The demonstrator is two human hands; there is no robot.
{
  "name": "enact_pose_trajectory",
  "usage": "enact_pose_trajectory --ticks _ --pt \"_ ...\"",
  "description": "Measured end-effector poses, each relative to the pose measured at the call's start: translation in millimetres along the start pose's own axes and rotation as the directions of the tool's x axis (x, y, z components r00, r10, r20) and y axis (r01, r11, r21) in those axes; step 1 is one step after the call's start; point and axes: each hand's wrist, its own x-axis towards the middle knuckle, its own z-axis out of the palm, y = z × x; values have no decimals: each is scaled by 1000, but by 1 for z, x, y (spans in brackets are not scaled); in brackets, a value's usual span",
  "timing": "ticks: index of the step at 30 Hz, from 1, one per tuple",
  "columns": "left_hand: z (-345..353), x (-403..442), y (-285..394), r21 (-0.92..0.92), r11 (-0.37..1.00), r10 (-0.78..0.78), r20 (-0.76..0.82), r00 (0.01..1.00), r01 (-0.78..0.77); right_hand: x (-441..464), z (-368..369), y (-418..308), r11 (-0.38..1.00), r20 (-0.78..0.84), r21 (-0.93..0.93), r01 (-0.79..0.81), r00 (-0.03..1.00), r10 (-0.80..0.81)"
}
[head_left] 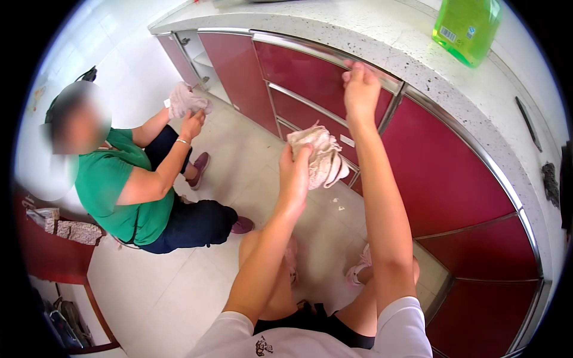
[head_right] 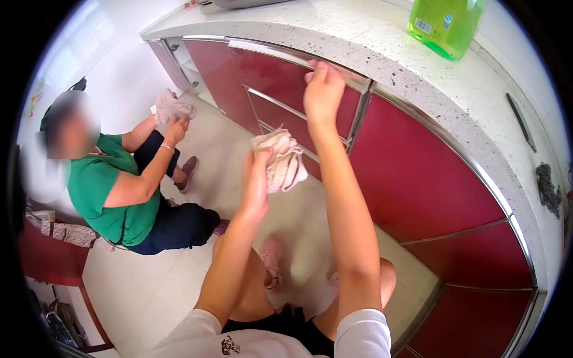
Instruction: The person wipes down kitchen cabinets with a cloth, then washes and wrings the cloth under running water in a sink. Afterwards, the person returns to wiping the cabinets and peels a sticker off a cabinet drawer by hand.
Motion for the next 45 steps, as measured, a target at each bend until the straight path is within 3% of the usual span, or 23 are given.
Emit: enact_pose_trajectory --ticks 2,4,7,8,10,11,12,15,17,18,20,22,24,26,27,28,30,32,34,37,38,41,45 --pt "0 2 7 -22 1000 16 28 999 -15 -25 10 -23 982 103 -143 120 989 -106" --pt "-6 4 4 -33 999 20 51 999 -19 -35 19 -13 982 201 -186 25 979 13" --pt "-15 20 -4 -13 999 49 23 999 -48 -52 26 -25 756 328 -572 319 933 -146" --pt "-18 25 -6 -11 999 47 42 998 -46 -47 25 -22 547 493 -638 542 833 -251" --pt "-25 26 0 -10 999 43 -178 983 -46 -17 16 -9 199 853 -310 930 364 -373" --pt "-32 28 3 -50 998 41 -153 987 -49 10 6 11 73 937 -172 982 186 -295" --pt "-39 31 4 -51 998 26 -142 989 -33 33 -6 8 25 970 -243 970 243 -4" --pt "-46 33 17 -160 987 0 -164 987 -27 38 -4 6 96 972 -229 969 233 -35" --pt "-54 33 15 -160 987 -5 -164 986 -22 18 3 15 186 938 -321 929 338 -71" --pt "-53 38 16 -151 988 20 -154 988 -44 4 9 16 179 967 -248 952 254 -8" --pt "-49 39 18 -173 984 25 -149 989 -51 15 6 7 213 974 -224 951 214 72" --pt "-51 35 19 -188 982 -35 -161 986 4 34 -1 2 284 947 -311 907 322 9" --pt "-49 36 24 -212 977 -9 -154 988 -24 27 -2 5 275 950 -310 910 302 74" --pt "-53 24 23 -206 979 -20 -142 990 -10 5 0 13 254 981 -186 949 167 93" --pt "-49 28 24 -204 979 -3 -122 992 -22 -4 1 14 351 993 -117 929 101 64" --pt "-48 29 25 -194 981 5 -105 994 -26 -2 -2 9 332 992 -118 936 100 72" --pt "-45 23 24 -209 978 -25 -98 995 4 30 -15 2 302 955 -279 912 232 182" --pt "-44 22 25 -231 973 -45 -88 995 24 29 -15 9 311 953 -285 907 234 192" --pt "-46 20 22 -217 976 -26 -74 997 10 20 -14 9 322 964 -259 911 220 153" --pt "-51 24 21 -201 980 -12 -77 997 -4 -10 -18 2 376 986 -108 920 50 159" --pt "-51 25 21 -202 979 -11 -77 997 -5 1 -23 -3 375 986 -106 921 49 159" --pt "-55 27 22 -164 986 -10 -48 999 2 26 -34 -8 261 919 -349 900 275 281" --pt "-58 27 18 -169 986 -22 -57 998 12 6 -38 1 294 925 -336 895 255 281"
